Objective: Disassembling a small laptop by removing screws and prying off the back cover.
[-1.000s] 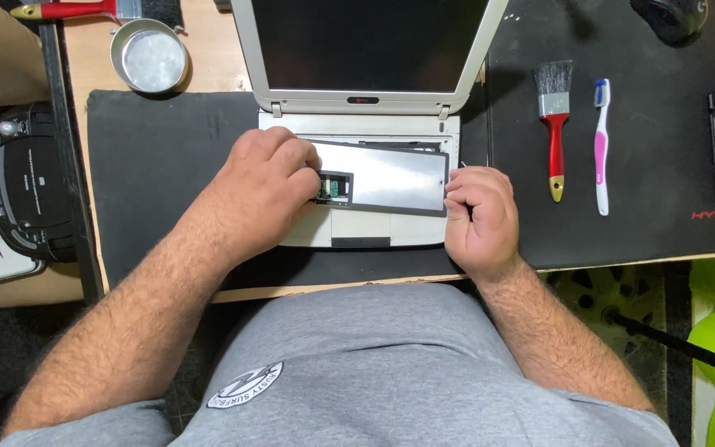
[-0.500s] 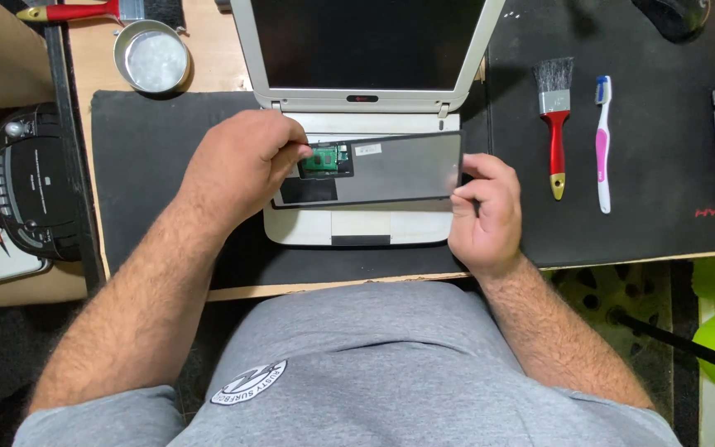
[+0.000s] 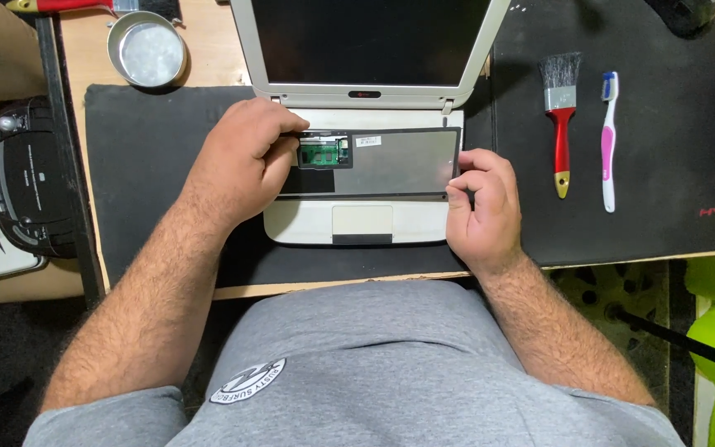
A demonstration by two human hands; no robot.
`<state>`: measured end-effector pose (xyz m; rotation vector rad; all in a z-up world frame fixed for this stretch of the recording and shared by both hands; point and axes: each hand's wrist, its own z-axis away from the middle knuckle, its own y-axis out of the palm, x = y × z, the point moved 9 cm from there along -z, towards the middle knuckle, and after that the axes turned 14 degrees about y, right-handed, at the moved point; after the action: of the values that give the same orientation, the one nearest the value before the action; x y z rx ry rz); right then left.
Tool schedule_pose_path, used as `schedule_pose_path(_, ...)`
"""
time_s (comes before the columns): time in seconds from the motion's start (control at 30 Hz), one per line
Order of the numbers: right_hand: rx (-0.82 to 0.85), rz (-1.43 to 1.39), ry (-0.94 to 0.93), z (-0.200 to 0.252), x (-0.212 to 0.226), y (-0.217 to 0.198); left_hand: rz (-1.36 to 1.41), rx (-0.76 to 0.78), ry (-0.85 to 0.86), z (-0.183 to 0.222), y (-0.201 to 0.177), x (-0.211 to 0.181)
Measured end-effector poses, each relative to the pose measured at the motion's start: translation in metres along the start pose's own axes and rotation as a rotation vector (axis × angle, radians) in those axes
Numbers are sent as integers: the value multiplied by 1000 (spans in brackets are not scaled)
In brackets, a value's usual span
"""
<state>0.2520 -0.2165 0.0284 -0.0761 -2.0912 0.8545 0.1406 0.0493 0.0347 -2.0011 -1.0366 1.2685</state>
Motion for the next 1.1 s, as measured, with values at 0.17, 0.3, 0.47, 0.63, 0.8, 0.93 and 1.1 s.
schedule_pose_path(0.17, 14, 4, -8, 2, -2, 1, 22, 3, -1, 1, -5, -5)
schedule_pose_path(0.3, 11, 30, -17, 3, -4, 2, -44, 20, 58, 1, -3, -6)
schedule_pose_path(0.47, 2, 114, -31, 6, -13, 9, -162, 87, 107, 5, -5, -25)
schedule_pose_path(0.63, 32, 154, -8, 6, -18, 14, -219, 121, 90, 15, 1, -21)
schedule_pose_path(0.8, 50, 133, -73, 4, -5, 15, -238, 131, 25, 23, 3, -16)
schedule_pose_path(0.93, 54, 117, -117, 8, -7, 18, -219, 79, 10, 32, 0, -14)
schedule_pose_path(1.1, 42, 97, -124, 9, -7, 17, -207, -18, -35, 41, -3, -6)
